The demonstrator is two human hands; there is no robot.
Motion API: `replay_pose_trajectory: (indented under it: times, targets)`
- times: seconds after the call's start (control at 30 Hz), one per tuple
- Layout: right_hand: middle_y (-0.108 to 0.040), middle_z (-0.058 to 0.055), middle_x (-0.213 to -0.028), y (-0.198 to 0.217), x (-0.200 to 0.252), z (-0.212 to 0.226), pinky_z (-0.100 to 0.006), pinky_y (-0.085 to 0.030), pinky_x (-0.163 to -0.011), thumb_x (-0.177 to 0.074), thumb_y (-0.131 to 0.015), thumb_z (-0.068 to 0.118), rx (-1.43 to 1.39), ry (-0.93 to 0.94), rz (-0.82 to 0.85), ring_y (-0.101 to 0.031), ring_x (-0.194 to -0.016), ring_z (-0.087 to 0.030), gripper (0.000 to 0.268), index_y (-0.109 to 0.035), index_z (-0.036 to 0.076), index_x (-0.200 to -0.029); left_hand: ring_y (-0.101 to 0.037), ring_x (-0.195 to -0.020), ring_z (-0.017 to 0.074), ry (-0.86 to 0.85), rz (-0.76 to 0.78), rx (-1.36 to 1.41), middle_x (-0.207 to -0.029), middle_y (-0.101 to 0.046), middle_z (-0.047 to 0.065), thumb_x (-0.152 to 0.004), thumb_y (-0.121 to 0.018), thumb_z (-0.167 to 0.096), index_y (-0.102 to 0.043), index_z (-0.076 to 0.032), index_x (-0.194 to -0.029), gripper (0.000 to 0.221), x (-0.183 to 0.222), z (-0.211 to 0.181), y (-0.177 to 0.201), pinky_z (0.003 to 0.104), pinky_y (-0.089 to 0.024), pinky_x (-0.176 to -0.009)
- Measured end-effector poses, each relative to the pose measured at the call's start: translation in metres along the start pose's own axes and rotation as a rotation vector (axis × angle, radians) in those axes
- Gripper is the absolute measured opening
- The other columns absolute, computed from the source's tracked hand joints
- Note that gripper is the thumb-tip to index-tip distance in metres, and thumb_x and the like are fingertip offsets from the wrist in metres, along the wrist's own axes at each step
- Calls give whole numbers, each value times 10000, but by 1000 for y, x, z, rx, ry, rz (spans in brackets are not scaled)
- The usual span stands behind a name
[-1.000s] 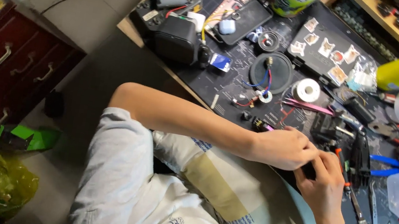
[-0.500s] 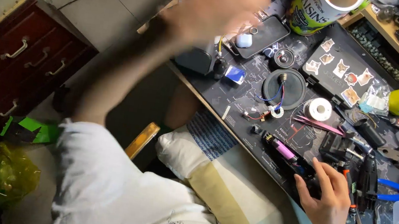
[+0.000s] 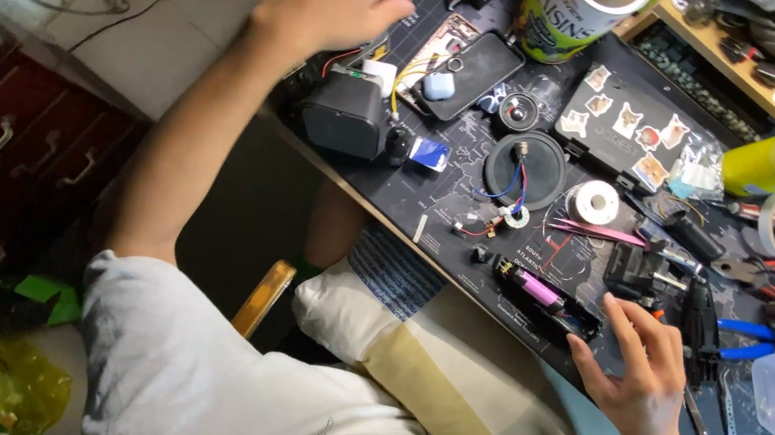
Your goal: The person disassembles a small electronic device using a screwdriver, handles a battery and internal components, and rearranges wires on the workbench.
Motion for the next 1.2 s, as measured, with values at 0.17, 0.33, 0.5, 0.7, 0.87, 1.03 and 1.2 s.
replay_pose_trajectory:
  times: [0.17, 0.33, 0.5, 0.7, 0.87, 1.03, 1.2]
  targets:
    - [-749, -219, -1345, 11, -1, -1, -463, -548, -960, -1013, -853, 307, 40, -24, -3, -688, -1078, -349, 553, -743, -31, -1437, -730, -950, 374, -68, 215, -9, -1038, -775, 172, -1055, -690, -101, -802, -36, -1021, 133, -53, -29, -44, 518, -577, -761]
    - [-778, -208, -1295, 33, -10, 2, -458, -547, -968, -1055, -807, 248, 23, -13, -25, -725, -1068, -352, 387, -803, -22, -1333, -761, -848, 432, 51, 518, -56, -995, -772, 191, -1049, -821, -224, -807, -39, -967, 203, -74, -59, -78, 555, -581, -649]
    - [-824, -195, -1179, 50, -16, -4, -411, -512, -914, -1099, -744, 228, 21, 64, -89, -669, -898, -293, 267, -837, 12, -1227, -748, -935, 469, -123, 543, -33, -1089, -750, 175, -1013, -848, -295, -765, -89, -1006, 222, -74, -97, -97, 607, -578, -736]
    - [-827, -172, -1166, 53, -14, -12, -411, -496, -906, -1103, -745, 207, 39, 78, -101, -655, -888, -284, 223, -837, 28, -1199, -725, -818, 447, -381, 393, -46, -1063, -690, 146, -919, -848, -74, -726, -99, -1098, 218, -67, -123, -121, 595, -575, -624]
    - [-825, -149, -1168, 54, -11, -11, -405, -505, -896, -1108, -729, 206, 36, 62, -96, -682, -904, -267, 215, -841, 45, -1196, -722, -847, 473, -356, 399, -78, -1074, -681, 178, -1021, -732, -67, -754, -36, -1145, 130, -78, -111, -135, 612, -595, -650]
    - [-816, -127, -1167, 63, -11, -15, -398, -516, -925, -1117, -715, 197, 52, 17, -106, -687, -919, -280, 213, -848, 52, -1200, -725, -871, 476, -459, 317, -52, -1028, -691, 155, -967, -819, -170, -735, -87, -986, 120, -80, -108, -139, 609, -568, -686]
    - [-828, -170, -1181, 105, 4, -55, -482, -493, -1069, -1171, -711, 44, 33, -129, -209, -767, -1075, -338, 122, -792, 29, -1081, -712, -1015, 520, -292, 531, -43, -1116, -663, 210, -1053, -759, -230, -630, 6, -1079, 270, -85, -121, -123, 650, -548, -789]
Point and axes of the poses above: each hand's wrist, its own x-axis away from the middle knuckle, its own y-axis out of the back of the hand, z = x × y, the point moved 3 cm from there along -x, towards the middle knuckle
